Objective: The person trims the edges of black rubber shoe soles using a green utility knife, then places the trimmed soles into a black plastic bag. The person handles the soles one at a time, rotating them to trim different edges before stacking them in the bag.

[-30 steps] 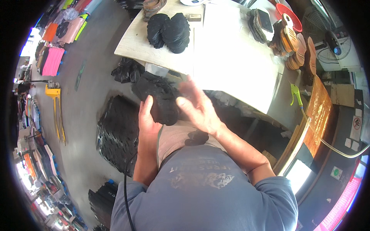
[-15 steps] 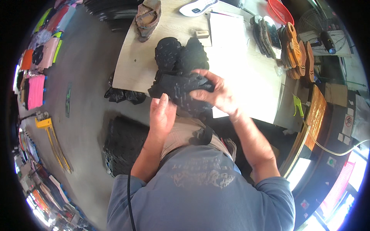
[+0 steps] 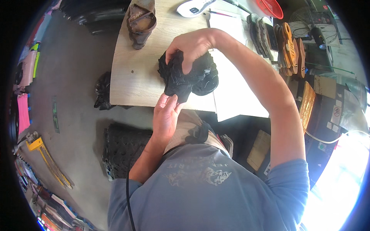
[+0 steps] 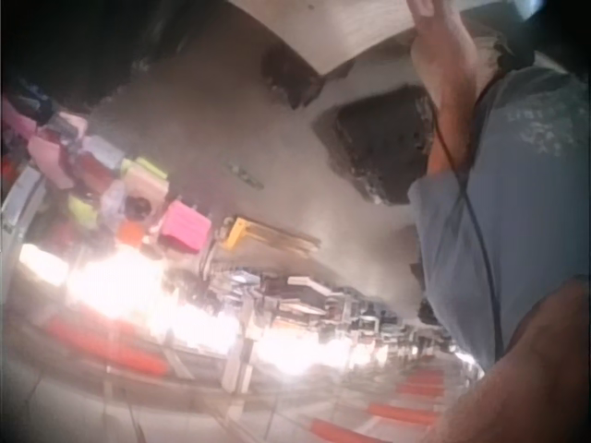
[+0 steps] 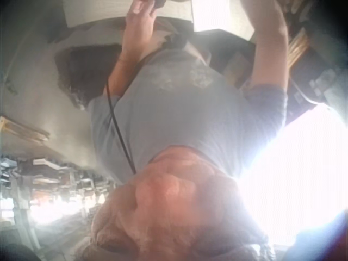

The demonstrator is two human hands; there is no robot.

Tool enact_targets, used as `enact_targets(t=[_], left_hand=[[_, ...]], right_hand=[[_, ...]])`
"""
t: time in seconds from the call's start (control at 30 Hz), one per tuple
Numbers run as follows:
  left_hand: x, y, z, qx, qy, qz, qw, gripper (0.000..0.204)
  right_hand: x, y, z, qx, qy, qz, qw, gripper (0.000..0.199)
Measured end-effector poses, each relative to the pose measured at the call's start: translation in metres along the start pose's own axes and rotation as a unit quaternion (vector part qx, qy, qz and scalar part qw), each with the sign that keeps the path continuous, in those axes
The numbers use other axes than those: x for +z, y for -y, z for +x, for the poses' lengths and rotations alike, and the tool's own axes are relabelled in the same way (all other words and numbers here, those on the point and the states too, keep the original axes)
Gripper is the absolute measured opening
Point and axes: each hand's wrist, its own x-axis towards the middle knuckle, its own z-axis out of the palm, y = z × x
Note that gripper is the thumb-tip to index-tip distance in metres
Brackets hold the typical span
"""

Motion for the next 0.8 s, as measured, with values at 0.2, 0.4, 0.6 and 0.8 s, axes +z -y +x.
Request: enact_targets(t=[0.2,0.4,0.6,0.8], left_hand=[[-0.013,-0.018,0.014,-0.084,-0.012,0.095,0.992,0.034],[-0.017,-0.030,0.024,-0.092,-0.004,0.296,0.951,0.045],[-0.030,-0.042,0.040,-0.040,0.028,0.542,0.839,0.050],[-0.018,-0.053,0.030,0.137,-0.048,0.673,0.726,0.043]], right_hand=[[-0.013,0.002,0.045,0.037,0.087,-0.034,0.995,0.059],[-0.008,0.001,0.043,0.047,0.032,-0.052,0.997,0.063],[0.007,-0.007,0.033,0.006,-0.031,-0.084,0.996,0.064],[0.030,-0.019,0.015,-0.040,-0.228,-0.115,0.966,0.067]])
